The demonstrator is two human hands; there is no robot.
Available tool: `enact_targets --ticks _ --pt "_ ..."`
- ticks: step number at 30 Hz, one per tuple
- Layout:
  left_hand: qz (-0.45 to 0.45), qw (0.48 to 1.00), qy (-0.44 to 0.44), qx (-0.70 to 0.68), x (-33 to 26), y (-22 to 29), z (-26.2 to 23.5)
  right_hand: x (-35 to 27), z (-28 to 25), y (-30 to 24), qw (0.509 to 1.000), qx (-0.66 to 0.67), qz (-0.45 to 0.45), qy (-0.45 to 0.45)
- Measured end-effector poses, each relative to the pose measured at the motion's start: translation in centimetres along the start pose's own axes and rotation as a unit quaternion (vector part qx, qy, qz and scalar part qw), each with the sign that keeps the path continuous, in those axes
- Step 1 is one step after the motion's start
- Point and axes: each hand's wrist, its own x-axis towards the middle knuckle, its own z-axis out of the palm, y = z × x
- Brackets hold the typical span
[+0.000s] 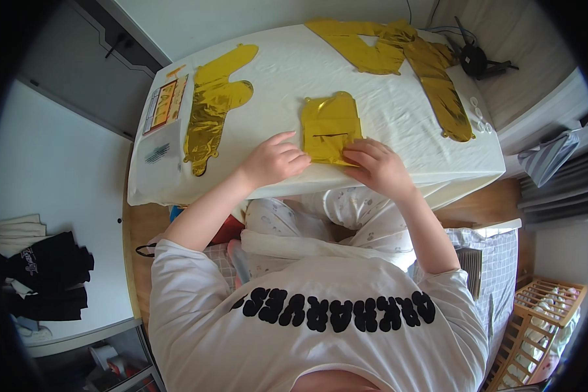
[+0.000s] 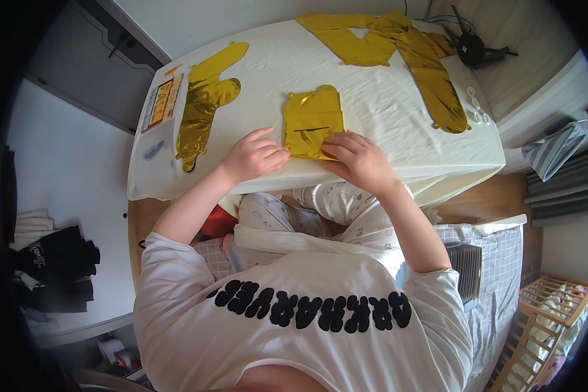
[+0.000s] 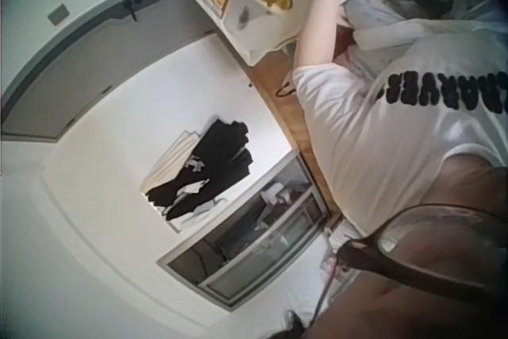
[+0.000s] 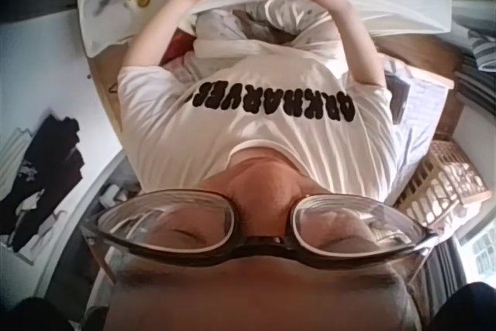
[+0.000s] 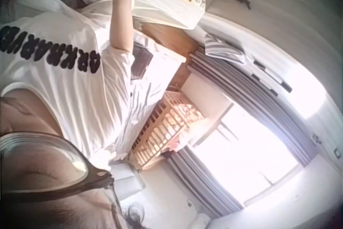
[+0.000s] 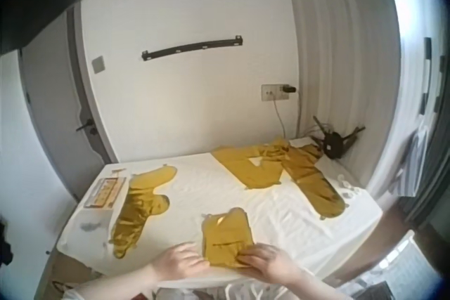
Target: The person flattens deflated foil balloons on a table by hand, then folds one of the balloons repeatedly into a small square.
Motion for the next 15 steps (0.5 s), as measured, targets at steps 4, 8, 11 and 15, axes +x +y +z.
enact_targets --ticks 4,8,11,15 --pt "-0.007 1.000 0.007 -0.026 -0.7 1.4 -0.7 -1.5 0.8 0.0 0.996 -0.069 -0.064 0.011" --pt "-0.056 0.995 -0.035 -0.081 -0.4 2.8 -1.3 -2.6 1.3 0.3 0.991 -0.084 -0.107 0.016" --pt "-0.079 0.987 -0.112 -0.086 0.6 3.3 -1.1 -3.1 0.9 -0.5 0.986 -0.102 -0.135 0.000" --pt "-0.077 0.979 -0.176 -0.075 1.0 3.9 -0.1 -4.1 0.7 -1.5 0.985 -0.071 -0.155 0.009"
